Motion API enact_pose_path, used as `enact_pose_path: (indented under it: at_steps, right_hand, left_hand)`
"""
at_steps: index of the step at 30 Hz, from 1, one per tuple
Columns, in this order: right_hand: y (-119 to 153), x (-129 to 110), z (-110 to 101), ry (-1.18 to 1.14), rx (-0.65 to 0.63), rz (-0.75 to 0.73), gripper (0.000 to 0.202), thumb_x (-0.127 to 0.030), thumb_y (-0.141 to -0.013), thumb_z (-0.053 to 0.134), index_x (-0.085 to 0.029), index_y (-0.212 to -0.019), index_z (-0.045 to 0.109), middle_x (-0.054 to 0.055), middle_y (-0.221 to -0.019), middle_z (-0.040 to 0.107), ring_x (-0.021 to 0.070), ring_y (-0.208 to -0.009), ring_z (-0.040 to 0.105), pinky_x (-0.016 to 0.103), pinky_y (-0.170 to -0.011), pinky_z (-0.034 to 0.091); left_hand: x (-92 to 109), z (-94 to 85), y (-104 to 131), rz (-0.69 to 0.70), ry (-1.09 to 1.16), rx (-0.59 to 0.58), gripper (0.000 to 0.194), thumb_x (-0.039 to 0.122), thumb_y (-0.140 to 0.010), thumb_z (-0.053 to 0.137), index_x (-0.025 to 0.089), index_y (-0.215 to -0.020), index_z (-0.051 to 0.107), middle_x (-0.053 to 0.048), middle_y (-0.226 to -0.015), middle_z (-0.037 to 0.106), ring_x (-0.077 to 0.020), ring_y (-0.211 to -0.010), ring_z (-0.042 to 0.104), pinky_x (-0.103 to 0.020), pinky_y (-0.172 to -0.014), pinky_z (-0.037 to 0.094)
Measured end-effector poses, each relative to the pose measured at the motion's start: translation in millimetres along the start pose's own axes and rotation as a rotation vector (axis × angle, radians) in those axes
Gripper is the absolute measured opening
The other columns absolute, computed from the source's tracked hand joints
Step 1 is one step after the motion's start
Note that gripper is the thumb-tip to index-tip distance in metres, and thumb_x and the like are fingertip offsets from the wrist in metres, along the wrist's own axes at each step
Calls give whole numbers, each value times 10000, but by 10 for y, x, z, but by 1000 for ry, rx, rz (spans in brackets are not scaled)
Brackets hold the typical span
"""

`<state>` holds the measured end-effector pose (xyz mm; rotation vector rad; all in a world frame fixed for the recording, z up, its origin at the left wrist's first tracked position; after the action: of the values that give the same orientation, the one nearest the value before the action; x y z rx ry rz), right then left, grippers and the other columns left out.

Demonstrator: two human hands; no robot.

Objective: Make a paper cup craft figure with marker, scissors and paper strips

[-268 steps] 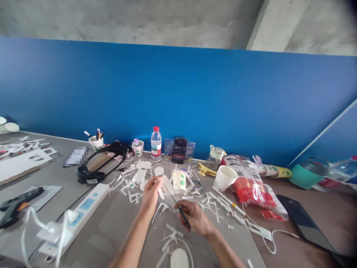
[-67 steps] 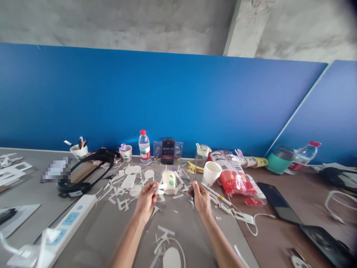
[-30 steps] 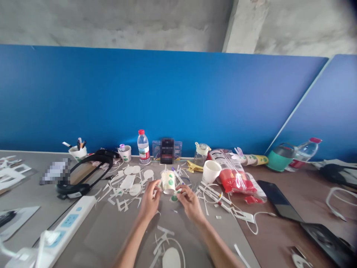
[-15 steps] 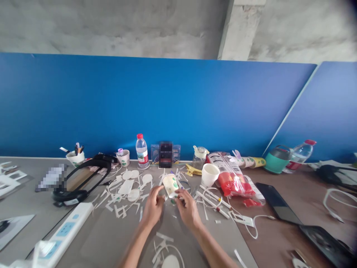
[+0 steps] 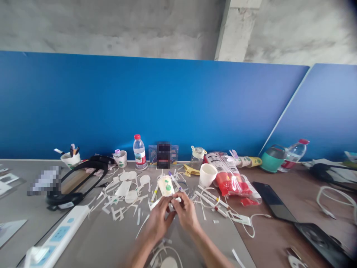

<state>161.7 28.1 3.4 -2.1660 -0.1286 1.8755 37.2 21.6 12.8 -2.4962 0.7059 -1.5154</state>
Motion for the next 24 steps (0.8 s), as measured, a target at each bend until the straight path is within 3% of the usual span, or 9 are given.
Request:
enact_pose_path:
  at_steps: [3, 7, 10, 14, 20, 24]
  right_hand:
    - [13, -38, 5, -57, -60, -24, 163, -313, -789, 568, -171, -858, 610, -1, -702, 615, 121, -555, 536, 222, -554, 445]
    - [22, -69, 19, -243, -148, -35, 229, -384, -777, 614, -180, -879, 610, 1, -706, 592, 127, -587, 537, 226, -534, 456]
    - [20, -16, 57, -434, -190, 22, 320, -470, -763, 625, -180, -894, 592, -23, -644, 542, 95, -469, 456, 220, -442, 409]
    - [9, 50, 112, -565, -197, 116, 424, -560, -720, 636, -176, -887, 567, -44, -577, 529, 68, -369, 372, 244, -434, 392]
    - [-83, -11, 14, -382, -37, 155, 326, -465, -694, 673, -153, -746, 598, -54, -526, 494, 42, -376, 301, 189, -400, 234]
    - [-270, -47, -119, -115, 73, 104, 259, -410, -713, 618, -166, -797, 610, -53, -557, 501, 75, -386, 382, 199, -399, 290]
  left_hand:
    - [-5, -7, -4, -31, 77, 28, 339, 171, -796, 533, 235, -1121, 608, -88, -1053, 635, -166, -696, 593, -302, -704, 474]
    - [-29, 37, 0, -166, 232, -12, 233, 241, -827, 530, 196, -1034, 627, -65, -827, 671, -179, -664, 608, -283, -638, 469]
    - [-82, 88, -13, -242, 407, -7, 214, 323, -832, 551, 176, -970, 620, -45, -739, 665, -171, -637, 611, -272, -618, 472]
    - [-192, 110, -48, -310, 595, 59, 285, 460, -792, 593, 177, -759, 603, -11, -579, 623, -161, -547, 595, -265, -560, 458]
    - [-342, -51, -94, -375, 593, 253, 297, 469, -695, 652, 175, -676, 612, -9, -529, 637, -183, -529, 625, -282, -563, 470]
    - [-491, -154, -126, -429, 611, 383, 247, 410, -654, 655, 172, -713, 623, -31, -569, 690, -218, -587, 670, -312, -600, 497]
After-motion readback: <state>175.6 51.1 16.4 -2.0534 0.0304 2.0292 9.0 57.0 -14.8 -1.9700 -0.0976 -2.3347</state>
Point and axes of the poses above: each hand's wrist, its own y-axis away from the middle knuckle, its own z-axis out of the palm, x = y × z, the point moved 4 cm from there along -y, towards the middle knuckle
